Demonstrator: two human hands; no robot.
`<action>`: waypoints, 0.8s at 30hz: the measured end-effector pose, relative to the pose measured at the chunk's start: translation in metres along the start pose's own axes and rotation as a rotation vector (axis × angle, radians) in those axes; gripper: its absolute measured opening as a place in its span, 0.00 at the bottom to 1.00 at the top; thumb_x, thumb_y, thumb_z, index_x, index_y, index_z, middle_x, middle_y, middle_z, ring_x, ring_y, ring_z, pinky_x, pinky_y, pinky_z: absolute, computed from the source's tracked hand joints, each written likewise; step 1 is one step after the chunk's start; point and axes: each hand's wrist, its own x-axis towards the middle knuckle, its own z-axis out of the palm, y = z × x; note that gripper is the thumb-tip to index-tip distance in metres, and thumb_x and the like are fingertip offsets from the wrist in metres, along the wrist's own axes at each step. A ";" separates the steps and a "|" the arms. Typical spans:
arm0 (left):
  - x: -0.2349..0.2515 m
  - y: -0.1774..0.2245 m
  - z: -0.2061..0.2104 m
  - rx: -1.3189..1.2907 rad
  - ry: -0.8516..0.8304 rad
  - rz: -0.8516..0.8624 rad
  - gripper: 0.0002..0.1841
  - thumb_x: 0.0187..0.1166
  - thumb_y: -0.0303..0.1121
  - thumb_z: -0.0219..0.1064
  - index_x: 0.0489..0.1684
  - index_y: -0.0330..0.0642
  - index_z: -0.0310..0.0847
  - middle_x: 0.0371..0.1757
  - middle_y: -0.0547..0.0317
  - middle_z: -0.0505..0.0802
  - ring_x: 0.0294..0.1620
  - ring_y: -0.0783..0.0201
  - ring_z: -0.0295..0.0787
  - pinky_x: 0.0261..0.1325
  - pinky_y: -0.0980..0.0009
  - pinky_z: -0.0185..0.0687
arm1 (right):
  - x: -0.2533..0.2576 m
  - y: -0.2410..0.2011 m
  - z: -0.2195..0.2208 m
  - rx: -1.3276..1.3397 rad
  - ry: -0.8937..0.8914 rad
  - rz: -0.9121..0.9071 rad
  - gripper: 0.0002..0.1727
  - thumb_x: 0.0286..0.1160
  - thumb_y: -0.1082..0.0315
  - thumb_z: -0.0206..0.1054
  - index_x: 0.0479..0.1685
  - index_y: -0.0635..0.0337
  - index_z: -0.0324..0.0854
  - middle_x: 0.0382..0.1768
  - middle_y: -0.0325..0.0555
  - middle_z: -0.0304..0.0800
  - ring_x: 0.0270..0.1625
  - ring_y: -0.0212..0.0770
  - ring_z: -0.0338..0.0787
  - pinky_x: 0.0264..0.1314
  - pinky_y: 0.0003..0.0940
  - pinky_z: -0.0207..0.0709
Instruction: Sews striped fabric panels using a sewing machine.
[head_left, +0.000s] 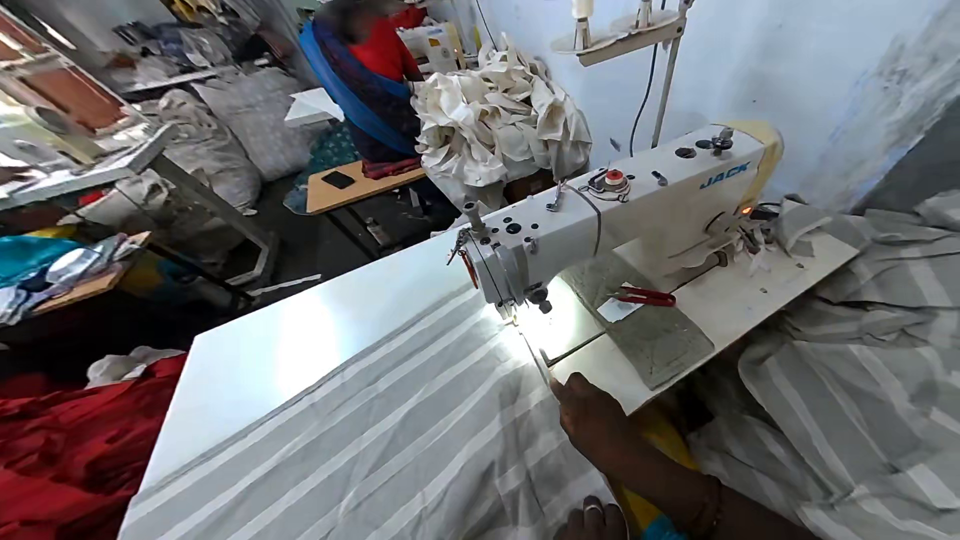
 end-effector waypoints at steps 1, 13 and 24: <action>0.002 -0.003 0.005 0.071 0.144 0.058 0.12 0.77 0.25 0.63 0.47 0.31 0.92 0.57 0.36 0.93 0.58 0.36 0.92 0.54 0.43 0.88 | 0.000 0.000 -0.001 0.004 -0.010 -0.001 0.27 0.85 0.70 0.52 0.83 0.58 0.74 0.65 0.61 0.84 0.64 0.56 0.88 0.66 0.47 0.82; 0.067 -0.080 0.025 0.279 0.733 0.187 0.12 0.71 0.27 0.67 0.46 0.38 0.95 0.53 0.49 0.97 0.55 0.51 0.97 0.52 0.61 0.93 | 0.007 0.005 -0.006 0.056 -0.018 -0.007 0.24 0.88 0.67 0.52 0.80 0.56 0.78 0.63 0.60 0.85 0.61 0.55 0.89 0.65 0.46 0.81; 0.132 -0.141 -0.004 0.132 0.775 0.237 0.11 0.76 0.33 0.66 0.40 0.46 0.97 0.48 0.58 0.98 0.52 0.54 0.97 0.48 0.56 0.93 | 0.065 0.005 -0.005 -0.006 0.116 -0.047 0.16 0.86 0.67 0.59 0.59 0.61 0.91 0.55 0.59 0.87 0.54 0.56 0.90 0.57 0.49 0.84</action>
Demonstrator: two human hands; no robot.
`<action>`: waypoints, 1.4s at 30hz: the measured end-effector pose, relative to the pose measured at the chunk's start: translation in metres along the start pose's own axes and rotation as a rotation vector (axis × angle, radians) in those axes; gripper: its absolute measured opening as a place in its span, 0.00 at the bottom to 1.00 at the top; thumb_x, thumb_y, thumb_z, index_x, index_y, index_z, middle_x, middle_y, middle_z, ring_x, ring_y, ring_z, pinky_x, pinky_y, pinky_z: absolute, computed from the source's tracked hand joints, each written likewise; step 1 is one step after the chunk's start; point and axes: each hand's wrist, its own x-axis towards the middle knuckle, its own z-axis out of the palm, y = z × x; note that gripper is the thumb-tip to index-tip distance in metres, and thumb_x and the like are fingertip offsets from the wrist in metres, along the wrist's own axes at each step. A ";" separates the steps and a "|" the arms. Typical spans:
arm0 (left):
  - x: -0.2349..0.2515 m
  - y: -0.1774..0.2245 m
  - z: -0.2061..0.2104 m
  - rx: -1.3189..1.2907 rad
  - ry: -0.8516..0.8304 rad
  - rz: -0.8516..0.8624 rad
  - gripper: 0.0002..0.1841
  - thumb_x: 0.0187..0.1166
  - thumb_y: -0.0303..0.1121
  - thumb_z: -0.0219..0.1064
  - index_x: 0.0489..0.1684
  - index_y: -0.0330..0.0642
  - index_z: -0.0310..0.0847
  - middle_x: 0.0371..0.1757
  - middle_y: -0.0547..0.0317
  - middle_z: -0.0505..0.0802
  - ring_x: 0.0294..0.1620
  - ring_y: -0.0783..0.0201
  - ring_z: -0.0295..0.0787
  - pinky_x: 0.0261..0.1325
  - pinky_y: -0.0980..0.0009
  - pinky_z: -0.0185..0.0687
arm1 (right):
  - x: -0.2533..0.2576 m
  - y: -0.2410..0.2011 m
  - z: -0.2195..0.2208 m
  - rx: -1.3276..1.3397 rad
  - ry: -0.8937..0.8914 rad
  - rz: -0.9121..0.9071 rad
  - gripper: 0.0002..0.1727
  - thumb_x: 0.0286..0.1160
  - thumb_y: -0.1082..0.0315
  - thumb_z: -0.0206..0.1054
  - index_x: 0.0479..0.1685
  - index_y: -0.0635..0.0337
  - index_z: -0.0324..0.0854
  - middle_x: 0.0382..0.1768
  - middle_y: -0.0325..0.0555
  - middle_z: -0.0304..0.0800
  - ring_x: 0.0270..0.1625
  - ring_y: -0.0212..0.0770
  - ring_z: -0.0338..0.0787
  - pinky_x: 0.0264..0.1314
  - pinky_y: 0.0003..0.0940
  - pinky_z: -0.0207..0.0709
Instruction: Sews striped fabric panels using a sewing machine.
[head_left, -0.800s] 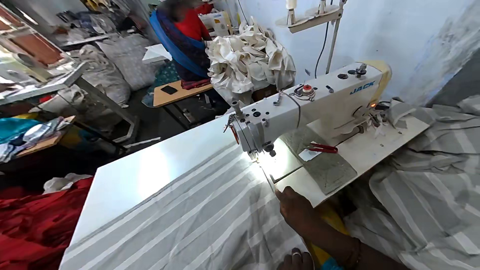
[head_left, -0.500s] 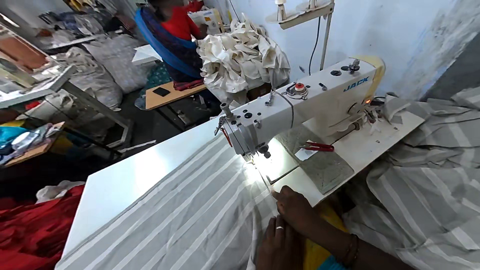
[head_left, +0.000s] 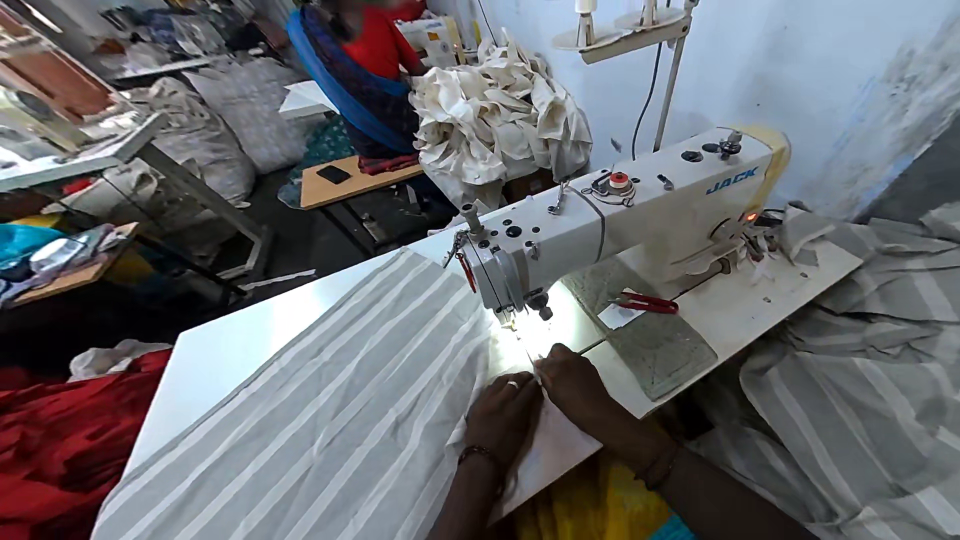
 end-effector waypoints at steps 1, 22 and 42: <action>0.005 -0.005 0.001 -0.001 0.002 -0.006 0.10 0.75 0.34 0.66 0.39 0.48 0.97 0.47 0.59 0.98 0.52 0.55 0.97 0.48 0.56 0.93 | 0.007 0.000 0.000 0.000 0.020 -0.010 0.15 0.85 0.67 0.61 0.57 0.61 0.91 0.53 0.59 0.88 0.53 0.56 0.90 0.56 0.51 0.84; 0.061 -0.043 0.003 0.092 -0.359 -0.346 0.25 0.86 0.46 0.57 0.78 0.46 0.80 0.85 0.58 0.78 0.93 0.51 0.59 0.92 0.39 0.39 | 0.027 0.103 -0.106 -0.326 0.316 0.285 0.20 0.78 0.56 0.73 0.62 0.60 0.90 0.68 0.63 0.85 0.74 0.68 0.79 0.68 0.70 0.74; 0.022 0.000 -0.044 0.106 -0.554 -0.821 0.25 0.92 0.45 0.50 0.84 0.49 0.73 0.82 0.43 0.77 0.81 0.38 0.74 0.68 0.45 0.82 | 0.023 -0.028 0.019 -0.235 0.097 -0.094 0.20 0.86 0.59 0.55 0.56 0.64 0.87 0.51 0.58 0.91 0.55 0.54 0.93 0.57 0.49 0.86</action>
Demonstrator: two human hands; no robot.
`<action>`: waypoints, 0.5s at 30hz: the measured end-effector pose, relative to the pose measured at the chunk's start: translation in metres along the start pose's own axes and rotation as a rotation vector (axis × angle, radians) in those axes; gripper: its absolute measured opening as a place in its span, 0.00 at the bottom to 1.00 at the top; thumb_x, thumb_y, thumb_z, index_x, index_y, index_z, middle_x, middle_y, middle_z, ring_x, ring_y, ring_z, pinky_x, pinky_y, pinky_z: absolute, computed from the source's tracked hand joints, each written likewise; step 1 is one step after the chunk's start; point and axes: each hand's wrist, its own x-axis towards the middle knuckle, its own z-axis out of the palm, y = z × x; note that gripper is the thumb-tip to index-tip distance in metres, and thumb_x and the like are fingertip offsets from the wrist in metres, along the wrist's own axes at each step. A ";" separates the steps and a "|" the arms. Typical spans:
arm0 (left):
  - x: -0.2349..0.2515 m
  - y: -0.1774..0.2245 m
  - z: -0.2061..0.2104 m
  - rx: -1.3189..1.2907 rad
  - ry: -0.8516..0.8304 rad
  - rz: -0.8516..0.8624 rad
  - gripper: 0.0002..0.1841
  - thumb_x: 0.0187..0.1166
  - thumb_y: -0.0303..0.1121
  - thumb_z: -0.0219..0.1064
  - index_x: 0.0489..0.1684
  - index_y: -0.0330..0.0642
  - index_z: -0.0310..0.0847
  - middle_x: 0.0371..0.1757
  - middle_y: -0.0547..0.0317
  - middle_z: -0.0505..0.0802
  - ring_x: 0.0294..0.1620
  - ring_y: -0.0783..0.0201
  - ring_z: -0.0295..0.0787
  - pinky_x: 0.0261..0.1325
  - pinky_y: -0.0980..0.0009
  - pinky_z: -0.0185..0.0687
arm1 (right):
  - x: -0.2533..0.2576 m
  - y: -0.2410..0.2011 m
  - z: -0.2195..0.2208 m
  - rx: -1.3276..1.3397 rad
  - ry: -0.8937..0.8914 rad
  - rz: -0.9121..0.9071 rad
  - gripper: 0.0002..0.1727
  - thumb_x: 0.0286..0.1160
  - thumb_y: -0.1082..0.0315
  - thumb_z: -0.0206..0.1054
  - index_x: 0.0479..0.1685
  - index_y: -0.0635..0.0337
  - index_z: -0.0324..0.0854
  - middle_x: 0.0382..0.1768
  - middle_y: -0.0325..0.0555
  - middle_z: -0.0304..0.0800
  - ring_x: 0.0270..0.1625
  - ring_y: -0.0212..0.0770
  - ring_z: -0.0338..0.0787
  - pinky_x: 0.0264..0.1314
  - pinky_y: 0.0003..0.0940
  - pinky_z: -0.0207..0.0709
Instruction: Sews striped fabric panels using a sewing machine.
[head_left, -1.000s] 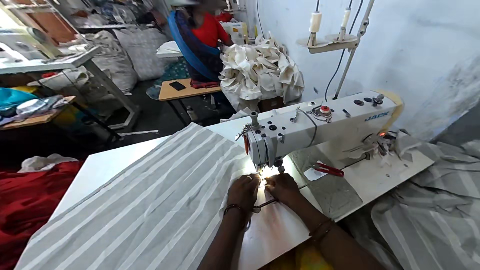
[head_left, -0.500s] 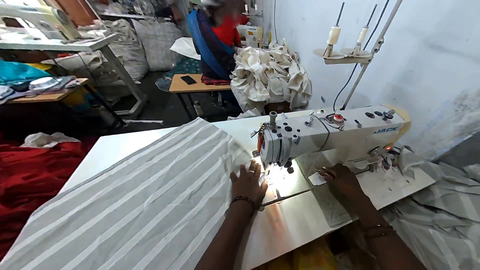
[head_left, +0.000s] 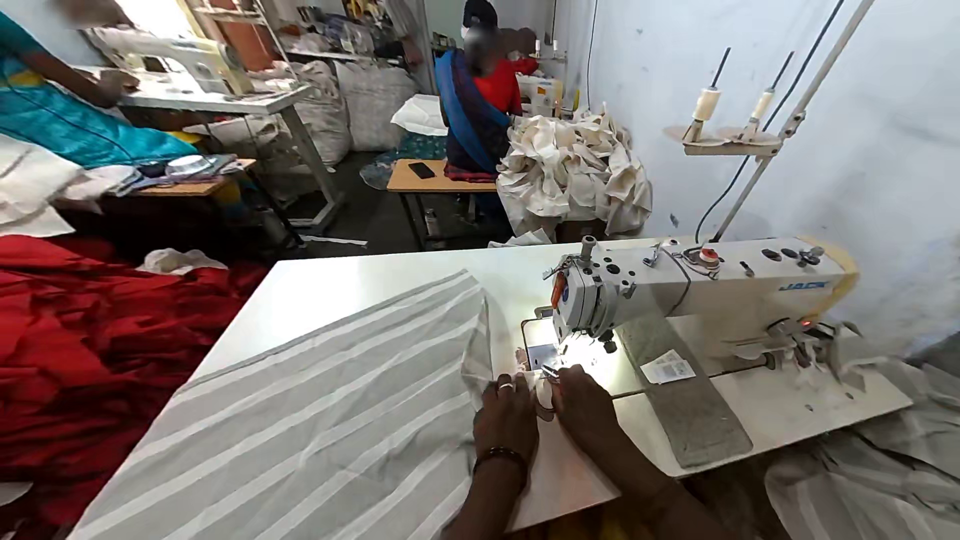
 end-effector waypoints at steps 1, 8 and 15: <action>0.000 -0.006 0.000 0.000 0.023 0.000 0.24 0.91 0.44 0.51 0.83 0.51 0.74 0.82 0.45 0.78 0.82 0.39 0.73 0.69 0.44 0.81 | 0.000 0.000 -0.002 0.012 0.011 0.010 0.19 0.85 0.60 0.55 0.54 0.65 0.87 0.51 0.58 0.91 0.54 0.54 0.93 0.57 0.49 0.86; -0.072 -0.042 0.018 0.045 0.391 0.742 0.12 0.78 0.39 0.68 0.44 0.43 0.95 0.42 0.56 0.98 0.44 0.50 0.96 0.41 0.52 0.89 | -0.042 0.118 -0.045 -0.209 0.449 0.027 0.20 0.78 0.58 0.68 0.55 0.67 0.90 0.45 0.61 0.93 0.48 0.62 0.95 0.45 0.60 0.88; 0.055 -0.057 0.000 0.032 -0.076 0.550 0.40 0.85 0.68 0.43 0.95 0.59 0.56 0.97 0.61 0.56 0.98 0.50 0.37 0.92 0.32 0.24 | -0.064 0.040 0.006 -0.068 0.450 -0.515 0.16 0.78 0.59 0.67 0.50 0.60 0.93 0.53 0.49 0.97 0.59 0.49 0.95 0.62 0.46 0.88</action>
